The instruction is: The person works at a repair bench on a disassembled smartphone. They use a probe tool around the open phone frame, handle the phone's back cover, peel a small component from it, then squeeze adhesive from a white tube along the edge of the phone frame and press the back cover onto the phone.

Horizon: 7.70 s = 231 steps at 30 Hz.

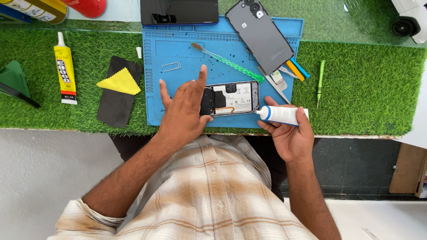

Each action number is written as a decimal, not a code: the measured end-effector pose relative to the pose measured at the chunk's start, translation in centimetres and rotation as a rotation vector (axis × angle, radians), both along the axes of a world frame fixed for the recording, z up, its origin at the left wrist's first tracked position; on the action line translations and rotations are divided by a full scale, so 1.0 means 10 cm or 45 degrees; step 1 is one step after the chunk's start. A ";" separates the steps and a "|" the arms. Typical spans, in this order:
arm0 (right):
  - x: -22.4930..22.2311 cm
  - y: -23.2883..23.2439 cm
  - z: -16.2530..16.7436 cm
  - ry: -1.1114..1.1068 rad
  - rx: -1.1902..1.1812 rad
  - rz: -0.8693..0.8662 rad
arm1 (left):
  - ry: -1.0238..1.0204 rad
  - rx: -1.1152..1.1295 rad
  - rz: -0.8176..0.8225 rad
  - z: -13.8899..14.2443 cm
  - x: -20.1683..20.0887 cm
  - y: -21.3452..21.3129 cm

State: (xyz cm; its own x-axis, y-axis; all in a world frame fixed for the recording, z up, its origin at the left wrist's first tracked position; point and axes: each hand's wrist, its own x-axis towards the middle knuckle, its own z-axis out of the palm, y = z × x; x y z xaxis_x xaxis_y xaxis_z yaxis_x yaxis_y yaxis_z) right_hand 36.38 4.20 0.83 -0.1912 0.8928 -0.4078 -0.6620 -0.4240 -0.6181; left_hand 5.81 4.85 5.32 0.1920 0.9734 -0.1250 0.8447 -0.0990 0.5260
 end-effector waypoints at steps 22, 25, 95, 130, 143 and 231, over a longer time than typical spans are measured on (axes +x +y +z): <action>0.34 -0.05 -0.35 0.391 -0.016 -0.209 | -2.070 -0.250 -0.023 -0.35 -0.57 -0.47; 0.31 -0.04 -0.31 0.122 0.012 -0.230 | -2.022 -0.349 -0.030 -0.29 -0.59 -0.42; -2.47 1.12 0.56 -2.246 1.471 0.476 | 0.113 0.362 0.705 -0.03 -1.11 0.34; -1.60 0.37 0.60 -0.638 0.712 0.272 | -1.889 -0.427 0.558 0.06 -0.23 -0.07; -1.12 0.35 0.35 -0.197 0.257 0.142 | -1.504 -0.131 0.174 0.24 -0.41 -0.44; -1.20 0.19 0.78 -0.303 0.376 0.253 | -1.019 -0.162 -0.019 0.61 -0.27 -0.46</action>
